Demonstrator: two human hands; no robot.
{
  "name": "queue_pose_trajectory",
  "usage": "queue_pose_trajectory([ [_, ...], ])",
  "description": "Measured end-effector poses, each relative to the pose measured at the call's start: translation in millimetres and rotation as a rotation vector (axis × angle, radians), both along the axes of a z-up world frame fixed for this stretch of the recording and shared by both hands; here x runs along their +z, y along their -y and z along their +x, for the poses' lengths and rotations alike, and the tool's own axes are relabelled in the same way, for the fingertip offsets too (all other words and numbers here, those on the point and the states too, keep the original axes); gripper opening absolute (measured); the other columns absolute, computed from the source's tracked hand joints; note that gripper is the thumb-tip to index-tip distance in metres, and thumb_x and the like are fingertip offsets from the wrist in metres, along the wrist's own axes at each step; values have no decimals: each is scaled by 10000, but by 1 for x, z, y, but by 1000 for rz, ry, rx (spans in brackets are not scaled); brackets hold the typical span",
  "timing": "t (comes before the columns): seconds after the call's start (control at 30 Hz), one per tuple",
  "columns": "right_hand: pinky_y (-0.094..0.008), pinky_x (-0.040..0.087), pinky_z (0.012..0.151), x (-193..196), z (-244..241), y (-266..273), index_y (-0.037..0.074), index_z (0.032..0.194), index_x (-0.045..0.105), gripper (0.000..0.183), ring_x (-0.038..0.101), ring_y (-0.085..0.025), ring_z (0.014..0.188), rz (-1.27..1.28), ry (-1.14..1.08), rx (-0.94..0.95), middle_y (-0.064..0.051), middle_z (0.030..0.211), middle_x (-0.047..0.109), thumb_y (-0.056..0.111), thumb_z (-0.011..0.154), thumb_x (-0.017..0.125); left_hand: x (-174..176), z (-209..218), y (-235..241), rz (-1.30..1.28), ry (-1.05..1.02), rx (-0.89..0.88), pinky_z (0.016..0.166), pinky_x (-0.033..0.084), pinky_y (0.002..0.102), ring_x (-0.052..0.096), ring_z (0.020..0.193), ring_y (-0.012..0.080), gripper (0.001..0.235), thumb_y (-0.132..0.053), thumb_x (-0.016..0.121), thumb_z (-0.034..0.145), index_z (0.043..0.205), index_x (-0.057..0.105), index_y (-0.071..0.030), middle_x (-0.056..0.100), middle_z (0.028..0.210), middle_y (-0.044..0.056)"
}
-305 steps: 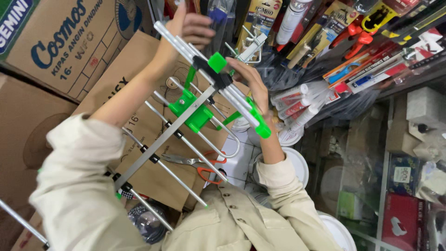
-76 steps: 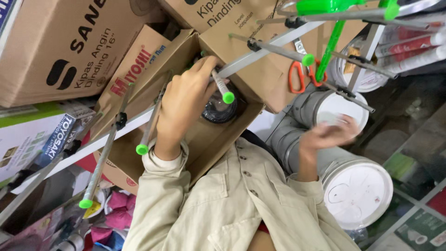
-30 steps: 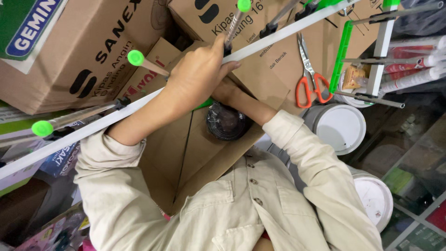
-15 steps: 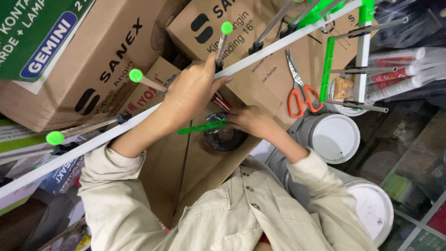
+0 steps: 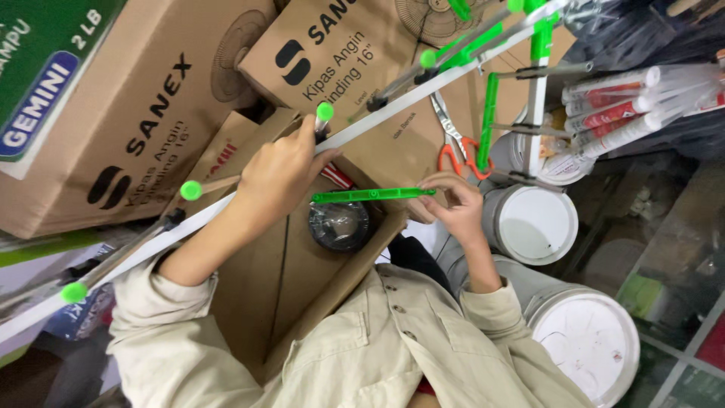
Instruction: The person assembles a television antenna by attaching plastic components and metal rods to the main frame and securing them.
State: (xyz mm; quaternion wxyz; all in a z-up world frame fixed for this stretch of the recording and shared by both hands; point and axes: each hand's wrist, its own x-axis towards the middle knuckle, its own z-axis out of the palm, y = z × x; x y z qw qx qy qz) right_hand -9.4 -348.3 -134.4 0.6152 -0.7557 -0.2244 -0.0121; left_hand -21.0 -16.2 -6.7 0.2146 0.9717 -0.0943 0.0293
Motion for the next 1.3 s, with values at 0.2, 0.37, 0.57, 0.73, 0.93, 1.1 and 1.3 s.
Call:
queue_pose_trajectory([
  [0.2,-254,533,839,37,-8,32,-39,1204,671,339,667,-151,927,104,100,-279,-89,1043,700,237,1021,743,3,-10,8,119,70,93,482,506,503,658,587,423,444,-400,659,1020,1209,556,-12,678,721,210],
  [0.37,-251,523,746,92,18,73,12,1212,665,338,730,-157,806,62,36,-500,-71,1061,625,305,1046,643,12,-9,24,252,194,192,516,490,444,644,579,344,419,-363,687,1013,1197,612,6,665,721,149],
  [0.57,-352,463,827,114,108,101,-76,1275,550,597,568,-258,958,-390,396,-356,-196,1080,592,85,765,816,15,-8,43,383,244,321,680,488,396,636,694,281,417,-360,685,1025,1235,634,-3,649,756,108],
  [0.73,-240,375,616,81,119,105,23,1252,628,276,465,-82,696,-174,-178,-177,-13,889,564,81,988,684,-6,-25,42,300,205,430,892,444,490,614,1021,337,746,-295,686,1053,1557,395,171,672,1145,228],
  [0.93,-207,325,544,68,106,101,22,1228,612,174,411,-26,638,19,-351,-184,42,817,529,68,1062,585,-80,1,96,119,698,-39,1277,226,601,278,1448,510,906,-420,735,1005,1497,237,154,222,1586,337],
  [1.1,-203,371,570,68,97,96,17,1199,627,154,439,-23,658,-53,-248,-234,43,790,530,48,1054,587,-58,119,166,61,520,-409,1280,258,497,281,1556,376,844,-328,730,975,1556,321,127,335,1640,257],
  [1.3,-209,378,574,68,80,89,30,1154,659,160,432,-30,658,-105,-247,-313,36,794,539,26,1007,596,-34,208,217,-35,524,-629,1237,307,488,360,1515,319,745,-154,693,915,1556,328,-55,420,1596,146],
])
